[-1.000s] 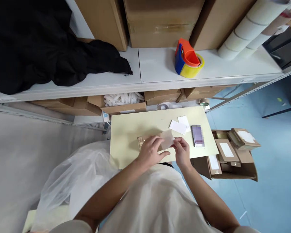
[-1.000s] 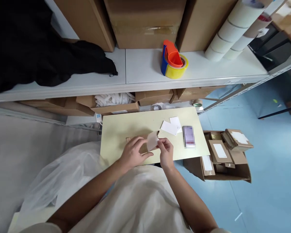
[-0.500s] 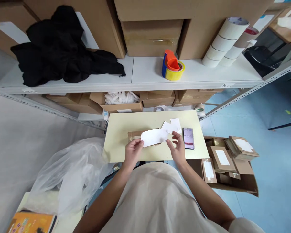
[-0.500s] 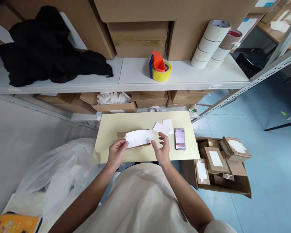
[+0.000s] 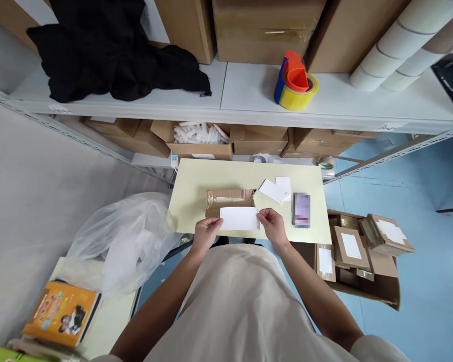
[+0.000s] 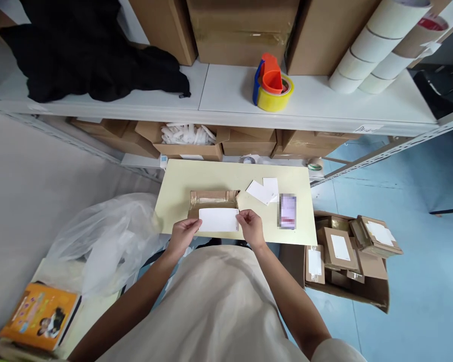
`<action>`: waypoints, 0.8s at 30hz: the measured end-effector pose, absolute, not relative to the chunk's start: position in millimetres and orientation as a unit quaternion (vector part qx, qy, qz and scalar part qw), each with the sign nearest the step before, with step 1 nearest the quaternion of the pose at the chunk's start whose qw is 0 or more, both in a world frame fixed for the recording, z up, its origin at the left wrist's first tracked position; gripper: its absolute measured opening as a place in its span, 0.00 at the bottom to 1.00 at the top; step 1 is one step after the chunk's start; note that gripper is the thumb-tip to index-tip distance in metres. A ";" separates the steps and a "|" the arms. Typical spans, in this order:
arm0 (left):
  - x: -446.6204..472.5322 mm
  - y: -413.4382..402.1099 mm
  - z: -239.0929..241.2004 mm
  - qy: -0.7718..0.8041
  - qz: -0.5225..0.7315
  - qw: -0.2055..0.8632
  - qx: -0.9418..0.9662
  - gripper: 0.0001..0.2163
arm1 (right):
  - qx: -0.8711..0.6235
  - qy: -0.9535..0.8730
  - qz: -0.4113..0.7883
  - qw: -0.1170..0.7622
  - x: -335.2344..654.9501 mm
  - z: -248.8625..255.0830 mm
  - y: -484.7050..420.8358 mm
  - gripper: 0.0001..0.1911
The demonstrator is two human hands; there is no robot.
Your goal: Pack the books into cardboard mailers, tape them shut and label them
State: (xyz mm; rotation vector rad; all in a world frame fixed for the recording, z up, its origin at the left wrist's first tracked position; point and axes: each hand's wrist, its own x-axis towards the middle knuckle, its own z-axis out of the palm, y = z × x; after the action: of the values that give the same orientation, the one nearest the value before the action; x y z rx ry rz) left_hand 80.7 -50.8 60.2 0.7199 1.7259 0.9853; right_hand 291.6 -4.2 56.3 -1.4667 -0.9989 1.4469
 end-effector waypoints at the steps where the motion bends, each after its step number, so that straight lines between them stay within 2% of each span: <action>1: 75.8 -50.5 58.2 0.722 0.383 0.471 0.332 0.14 | -0.589 -0.403 0.572 0.405 290.0 52.7 -4.1 0.20; 7: 44.2 -25.0 53.1 0.755 0.285 0.356 0.471 0.12 | -0.624 -0.443 0.520 0.381 282.3 40.0 22.9 0.16; 13: 40.3 0.0 42.6 0.742 0.302 0.346 0.487 0.16 | -0.547 -0.469 0.593 0.360 278.9 54.1 42.1 0.14; 19: 65.1 4.1 41.3 0.605 0.139 0.227 0.750 0.20 | -0.528 -0.472 0.596 0.377 268.5 61.3 39.3 0.15; 24: 70.3 13.6 41.1 0.623 0.033 0.200 0.755 0.23 | -0.533 -0.509 0.552 0.390 272.3 64.2 34.8 0.16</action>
State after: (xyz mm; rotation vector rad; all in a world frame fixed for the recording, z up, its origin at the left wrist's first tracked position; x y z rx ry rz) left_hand 70.3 13.6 41.1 2.1112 1.7431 0.0927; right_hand 272.3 34.8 64.2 -1.3538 -1.2925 1.4038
